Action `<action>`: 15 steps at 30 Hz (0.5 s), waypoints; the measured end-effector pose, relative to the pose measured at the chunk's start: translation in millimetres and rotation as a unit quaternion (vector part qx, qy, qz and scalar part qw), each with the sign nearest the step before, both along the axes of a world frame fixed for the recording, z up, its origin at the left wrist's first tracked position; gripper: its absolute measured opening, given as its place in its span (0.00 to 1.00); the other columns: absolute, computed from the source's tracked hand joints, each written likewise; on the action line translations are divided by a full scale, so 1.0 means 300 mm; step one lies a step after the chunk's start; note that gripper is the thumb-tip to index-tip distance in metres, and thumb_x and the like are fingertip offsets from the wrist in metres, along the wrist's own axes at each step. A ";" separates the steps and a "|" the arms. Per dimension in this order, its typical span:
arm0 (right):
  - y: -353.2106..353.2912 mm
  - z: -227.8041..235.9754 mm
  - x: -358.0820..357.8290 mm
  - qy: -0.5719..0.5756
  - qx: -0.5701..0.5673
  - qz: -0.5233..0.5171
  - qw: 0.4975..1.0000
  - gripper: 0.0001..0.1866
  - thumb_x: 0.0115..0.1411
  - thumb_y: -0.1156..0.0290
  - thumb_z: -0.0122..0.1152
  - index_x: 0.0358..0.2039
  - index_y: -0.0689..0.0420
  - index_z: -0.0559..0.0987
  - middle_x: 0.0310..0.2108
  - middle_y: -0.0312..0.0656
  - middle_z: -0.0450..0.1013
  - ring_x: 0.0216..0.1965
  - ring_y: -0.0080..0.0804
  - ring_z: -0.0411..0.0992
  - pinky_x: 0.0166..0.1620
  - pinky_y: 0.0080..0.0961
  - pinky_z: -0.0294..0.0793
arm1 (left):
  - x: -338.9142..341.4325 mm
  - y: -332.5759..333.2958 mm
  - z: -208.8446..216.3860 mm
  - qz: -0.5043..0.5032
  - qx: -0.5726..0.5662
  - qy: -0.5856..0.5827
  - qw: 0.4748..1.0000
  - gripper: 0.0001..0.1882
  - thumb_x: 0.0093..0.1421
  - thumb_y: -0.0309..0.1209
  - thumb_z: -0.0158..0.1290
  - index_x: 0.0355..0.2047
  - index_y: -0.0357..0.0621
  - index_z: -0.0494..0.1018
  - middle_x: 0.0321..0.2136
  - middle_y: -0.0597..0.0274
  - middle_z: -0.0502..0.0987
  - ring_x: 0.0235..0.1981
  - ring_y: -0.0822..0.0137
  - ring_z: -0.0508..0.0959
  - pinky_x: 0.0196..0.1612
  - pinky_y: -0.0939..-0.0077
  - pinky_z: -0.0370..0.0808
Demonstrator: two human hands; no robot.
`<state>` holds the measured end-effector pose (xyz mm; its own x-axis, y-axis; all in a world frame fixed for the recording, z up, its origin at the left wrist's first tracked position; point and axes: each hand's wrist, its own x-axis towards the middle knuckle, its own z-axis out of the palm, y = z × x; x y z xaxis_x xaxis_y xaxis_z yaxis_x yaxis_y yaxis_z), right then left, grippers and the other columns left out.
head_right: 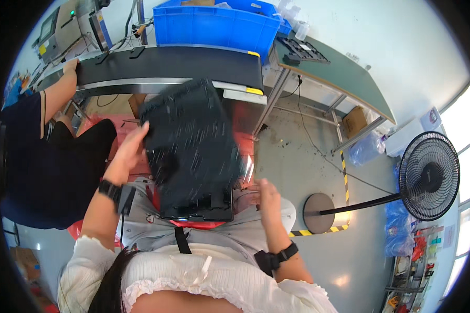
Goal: Assembling electronic components on a factory production line.
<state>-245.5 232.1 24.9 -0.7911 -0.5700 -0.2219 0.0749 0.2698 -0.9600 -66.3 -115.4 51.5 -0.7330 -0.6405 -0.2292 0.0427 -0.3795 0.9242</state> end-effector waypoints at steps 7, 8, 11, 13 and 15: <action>-0.163 -0.085 0.016 0.089 0.095 0.138 0.982 0.29 0.63 0.52 0.45 0.50 0.68 0.69 0.41 0.58 0.71 0.41 0.46 0.71 0.41 0.37 0.71 | 0.080 0.215 -0.277 0.010 -0.298 -0.155 0.942 0.20 0.62 0.35 0.49 0.49 0.31 0.68 0.36 0.55 0.76 0.40 0.62 0.75 0.46 0.71 0.71; -0.200 -0.106 0.026 0.257 0.180 0.212 0.926 0.28 0.61 0.56 0.49 0.52 0.68 0.68 0.42 0.62 0.70 0.44 0.52 0.69 0.45 0.42 0.69 | 0.072 0.207 -0.361 0.054 -0.384 -0.228 0.893 0.21 0.62 0.34 0.47 0.52 0.32 0.65 0.40 0.50 0.75 0.44 0.57 0.73 0.50 0.68 0.68; -0.261 -0.275 0.032 0.214 0.183 0.112 0.953 0.26 0.61 0.63 0.49 0.53 0.70 0.64 0.44 0.66 0.67 0.48 0.59 0.63 0.51 0.47 0.63 | 0.035 0.174 -0.384 0.038 -0.407 -0.259 0.875 0.23 0.63 0.33 0.44 0.56 0.35 0.60 0.47 0.42 0.70 0.51 0.49 0.69 0.56 0.64 0.62; -0.265 -0.228 0.054 0.239 0.208 0.115 0.941 0.26 0.62 0.64 0.47 0.54 0.70 0.62 0.45 0.66 0.66 0.49 0.58 0.63 0.52 0.45 0.63 | 0.001 0.169 -0.348 -0.010 -0.342 -0.220 0.914 0.24 0.64 0.33 0.42 0.58 0.36 0.58 0.51 0.40 0.68 0.53 0.46 0.67 0.58 0.63 0.60; -0.248 -0.196 0.078 0.261 0.236 0.122 0.928 0.26 0.63 0.65 0.46 0.55 0.71 0.60 0.46 0.66 0.65 0.50 0.58 0.62 0.52 0.43 0.64 | -0.019 0.213 -0.302 0.002 -0.402 -0.192 0.896 0.24 0.65 0.34 0.40 0.60 0.38 0.56 0.52 0.40 0.66 0.55 0.46 0.65 0.59 0.62 0.59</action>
<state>-222.1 157.8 -33.8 -0.7214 -0.6828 -0.1158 -0.4855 0.6178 -0.6186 -72.1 -51.6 -39.3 -0.6971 -0.7134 0.0719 -0.3361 0.4137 0.8461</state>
